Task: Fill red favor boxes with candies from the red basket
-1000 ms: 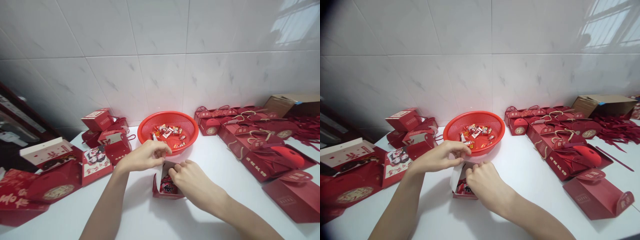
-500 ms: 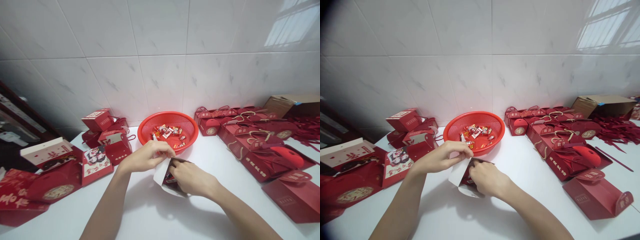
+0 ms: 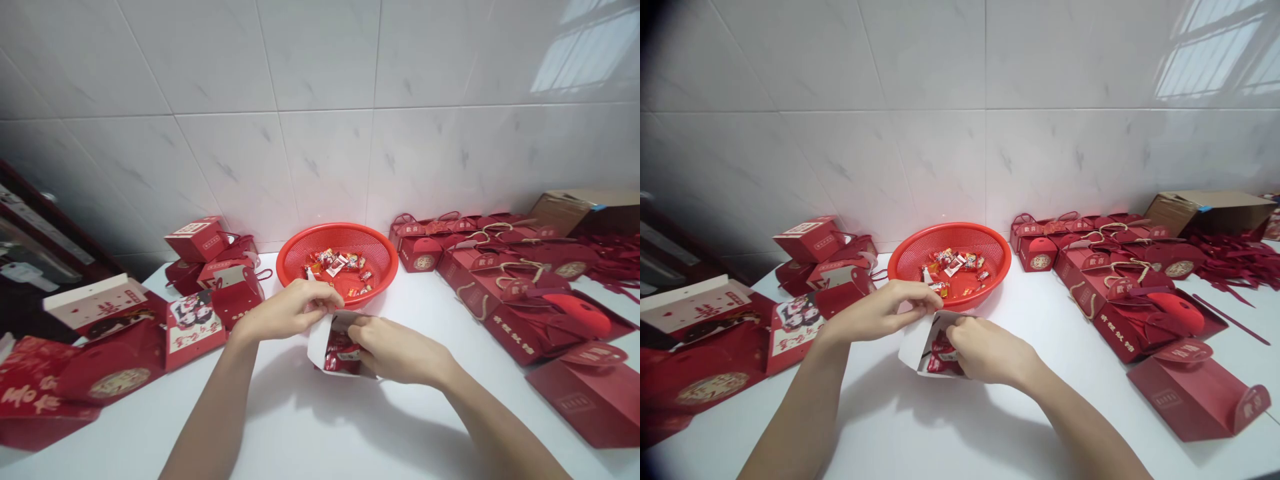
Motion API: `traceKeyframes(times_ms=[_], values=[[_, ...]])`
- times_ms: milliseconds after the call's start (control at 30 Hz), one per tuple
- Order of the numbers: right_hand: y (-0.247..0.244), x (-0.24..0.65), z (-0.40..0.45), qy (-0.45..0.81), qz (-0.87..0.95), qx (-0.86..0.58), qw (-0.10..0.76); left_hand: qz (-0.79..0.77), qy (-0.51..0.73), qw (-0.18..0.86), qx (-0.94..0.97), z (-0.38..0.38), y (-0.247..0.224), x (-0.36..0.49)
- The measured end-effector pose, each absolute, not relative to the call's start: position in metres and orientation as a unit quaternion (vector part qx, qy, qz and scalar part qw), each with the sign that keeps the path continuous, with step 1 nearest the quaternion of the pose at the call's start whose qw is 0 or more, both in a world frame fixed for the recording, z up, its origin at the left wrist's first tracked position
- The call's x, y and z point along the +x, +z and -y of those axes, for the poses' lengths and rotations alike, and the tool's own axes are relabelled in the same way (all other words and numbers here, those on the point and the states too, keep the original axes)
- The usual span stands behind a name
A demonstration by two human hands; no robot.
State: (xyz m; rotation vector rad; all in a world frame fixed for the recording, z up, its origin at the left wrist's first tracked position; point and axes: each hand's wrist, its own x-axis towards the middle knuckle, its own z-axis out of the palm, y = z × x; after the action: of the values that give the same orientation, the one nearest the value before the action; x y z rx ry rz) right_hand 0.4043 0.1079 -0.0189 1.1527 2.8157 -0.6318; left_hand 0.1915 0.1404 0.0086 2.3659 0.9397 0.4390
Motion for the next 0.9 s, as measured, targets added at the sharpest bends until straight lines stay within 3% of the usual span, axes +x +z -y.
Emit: traceKeyframes(times_ms=[267, 433, 733, 900], values=[[-0.017, 0.398, -0.110, -0.168, -0.858, 0.484, -0.022, -0.357, 0.145, 0.283, 0.878, -0.142, 0.006, 0.194], [-0.017, 0.398, -0.115, -0.161, -0.886, 0.434, -0.037, -0.359, 0.139, 0.289, 0.877, -0.142, 0.007, 0.194], [-0.028, 0.393, -0.106, -0.109, -0.919, 0.373, 0.065, -0.333, 0.156, 0.287, 0.885, -0.141, 0.002, 0.204], [-0.030, 0.384, -0.103, -0.104, -0.894, 0.419, 0.121, -0.302, 0.175, 0.300, 0.888, -0.141, -0.004, 0.211]])
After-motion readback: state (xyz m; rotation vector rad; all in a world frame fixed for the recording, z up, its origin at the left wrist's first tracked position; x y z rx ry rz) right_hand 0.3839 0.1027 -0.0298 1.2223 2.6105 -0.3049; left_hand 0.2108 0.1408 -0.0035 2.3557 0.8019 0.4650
